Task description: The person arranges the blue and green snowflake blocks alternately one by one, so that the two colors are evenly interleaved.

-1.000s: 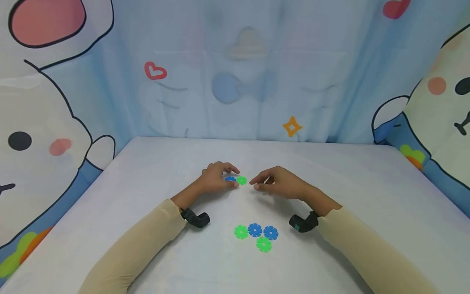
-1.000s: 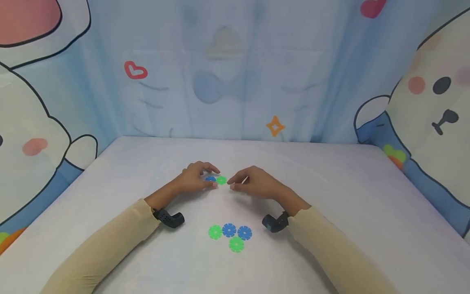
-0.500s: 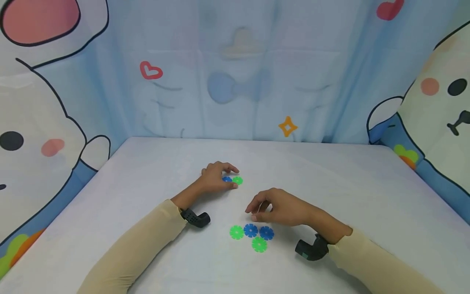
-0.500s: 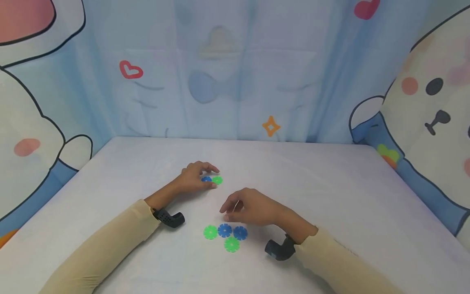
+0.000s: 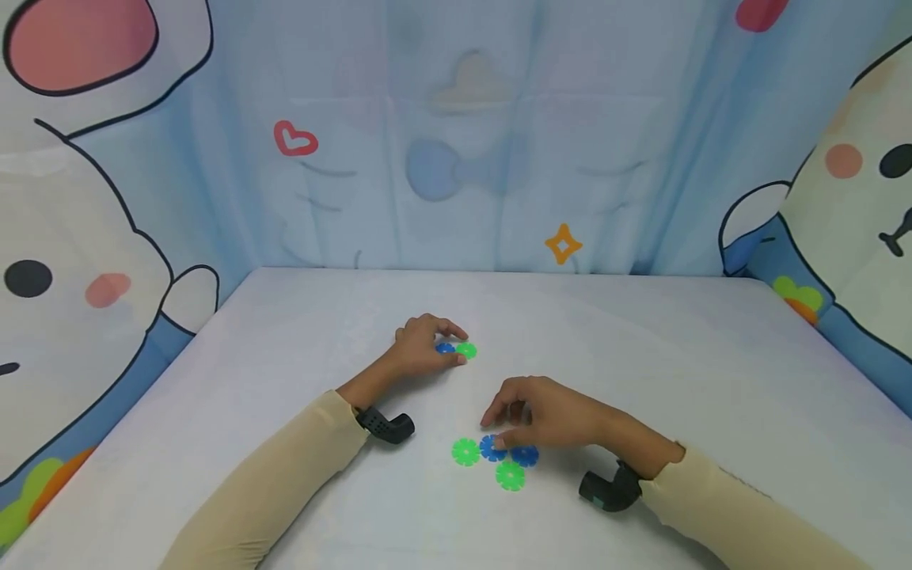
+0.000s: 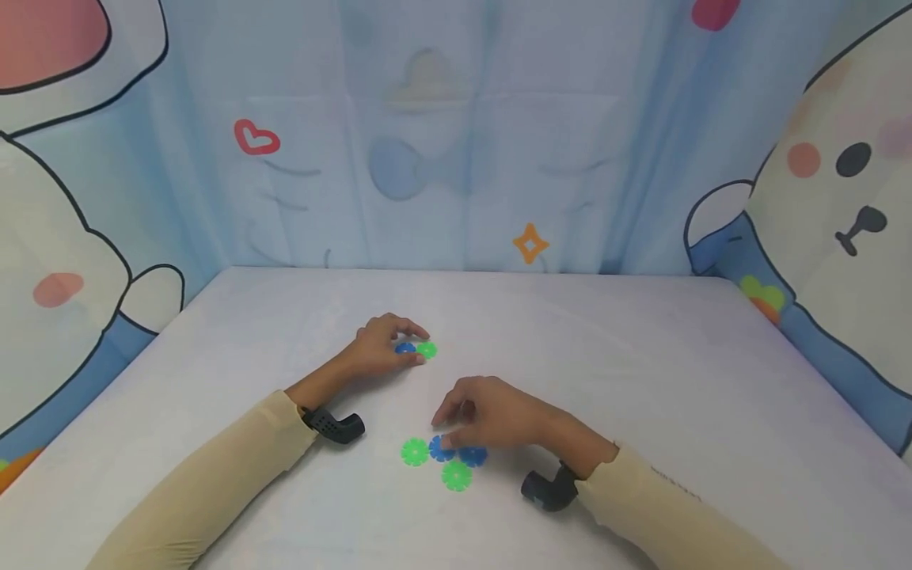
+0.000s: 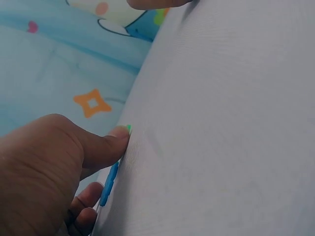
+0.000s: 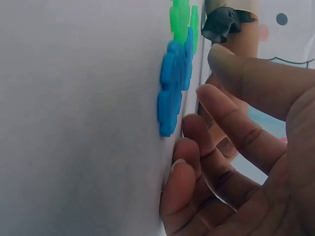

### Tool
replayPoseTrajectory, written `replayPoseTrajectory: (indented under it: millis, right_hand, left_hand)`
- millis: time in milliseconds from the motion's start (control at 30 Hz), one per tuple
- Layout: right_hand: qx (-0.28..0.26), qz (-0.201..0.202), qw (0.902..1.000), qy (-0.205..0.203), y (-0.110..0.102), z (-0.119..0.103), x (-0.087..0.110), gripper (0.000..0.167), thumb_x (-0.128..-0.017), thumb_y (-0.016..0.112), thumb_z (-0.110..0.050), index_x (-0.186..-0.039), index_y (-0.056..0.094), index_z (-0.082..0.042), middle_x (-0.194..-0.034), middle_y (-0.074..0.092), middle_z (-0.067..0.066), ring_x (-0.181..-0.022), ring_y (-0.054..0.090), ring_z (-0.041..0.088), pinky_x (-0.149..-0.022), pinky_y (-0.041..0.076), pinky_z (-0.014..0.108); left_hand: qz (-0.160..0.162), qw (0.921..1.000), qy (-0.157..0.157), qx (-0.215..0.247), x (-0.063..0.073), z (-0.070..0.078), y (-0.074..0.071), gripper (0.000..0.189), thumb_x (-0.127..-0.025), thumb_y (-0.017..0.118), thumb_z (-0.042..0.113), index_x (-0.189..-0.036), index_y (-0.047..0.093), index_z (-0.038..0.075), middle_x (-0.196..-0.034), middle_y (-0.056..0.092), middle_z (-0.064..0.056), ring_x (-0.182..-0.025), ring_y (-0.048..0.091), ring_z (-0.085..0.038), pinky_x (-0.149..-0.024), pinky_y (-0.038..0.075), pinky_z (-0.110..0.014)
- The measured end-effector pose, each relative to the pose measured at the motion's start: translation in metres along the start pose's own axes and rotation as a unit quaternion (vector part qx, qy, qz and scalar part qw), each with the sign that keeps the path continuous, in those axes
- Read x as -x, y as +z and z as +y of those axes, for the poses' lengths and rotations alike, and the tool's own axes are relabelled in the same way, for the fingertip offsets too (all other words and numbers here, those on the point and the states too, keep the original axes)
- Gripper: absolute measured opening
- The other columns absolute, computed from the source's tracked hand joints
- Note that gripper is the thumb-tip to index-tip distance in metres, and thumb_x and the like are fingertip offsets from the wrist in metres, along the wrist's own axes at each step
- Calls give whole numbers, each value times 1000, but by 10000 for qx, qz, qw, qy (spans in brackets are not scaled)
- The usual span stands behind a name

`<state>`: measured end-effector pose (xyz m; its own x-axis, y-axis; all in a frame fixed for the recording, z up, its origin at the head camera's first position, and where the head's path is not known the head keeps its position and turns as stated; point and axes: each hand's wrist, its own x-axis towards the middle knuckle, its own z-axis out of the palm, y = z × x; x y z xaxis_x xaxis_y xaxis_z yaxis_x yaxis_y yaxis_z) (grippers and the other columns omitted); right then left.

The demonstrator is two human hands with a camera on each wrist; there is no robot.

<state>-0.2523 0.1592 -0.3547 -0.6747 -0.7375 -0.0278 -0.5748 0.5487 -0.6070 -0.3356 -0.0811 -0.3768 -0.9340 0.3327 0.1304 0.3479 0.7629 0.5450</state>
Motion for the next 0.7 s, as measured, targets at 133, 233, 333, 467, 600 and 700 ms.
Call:
replayPoseTrajectory:
  millis: [133, 233, 333, 467, 600, 700]
  right_hand:
    - [115, 23, 9999, 29, 3, -4, 1, 30, -81, 80, -41, -105, 71, -27, -102, 63, -12, -91, 55, 8, -82, 47, 24]
    - [257, 66, 9996, 139, 6, -7, 1, 34, -78, 82, -43, -104, 68, -27, -101, 62, -14, -89, 54, 8, -81, 46, 23]
    - [449, 84, 9987, 208, 8, -10, 2, 31, -78, 82, -42, -100, 66, -28, -98, 59, -14, -87, 52, 8, -79, 46, 23]
    - [621, 90, 9978, 201, 9, -14, 2, 25, -79, 82, -39, -96, 67, -27, -92, 57, -12, -83, 52, 8, -75, 46, 23]
    - [641, 89, 9977, 201, 9, -16, 2, 23, -80, 82, -36, -95, 67, -26, -91, 56, -10, -82, 52, 8, -74, 46, 22]
    - [687, 93, 9975, 161, 10, -16, 2, 22, -80, 81, -35, -95, 67, -26, -91, 56, -10, -82, 52, 8, -74, 46, 22]
  left_hand:
    - [13, 10000, 14, 7, -1, -1, 1, 31, -86, 73, 38, -115, 72, 25, -124, 61, -7, -122, 49, -30, -97, 34, -53]
    - [19, 10000, 23, 5, -1, -1, 1, 31, -87, 73, 38, -115, 72, 25, -124, 61, -7, -123, 49, -30, -98, 34, -53]
    - [20, 10000, 52, 15, -1, 0, 1, 30, -87, 72, 37, -114, 73, 24, -125, 62, -7, -123, 50, -31, -98, 34, -54]
    - [6, 10000, 58, 37, -1, 0, 0, 30, -87, 72, 36, -114, 73, 24, -126, 62, -8, -124, 49, -31, -98, 34, -55]
    - [4, 10000, 78, 26, -1, -1, 0, 30, -87, 72, 37, -115, 72, 24, -125, 62, -8, -124, 50, -31, -98, 34, -55]
    - [8, 10000, 87, 8, -1, -1, 0, 30, -87, 72, 37, -115, 72, 25, -125, 61, -8, -123, 50, -31, -98, 34, -55]
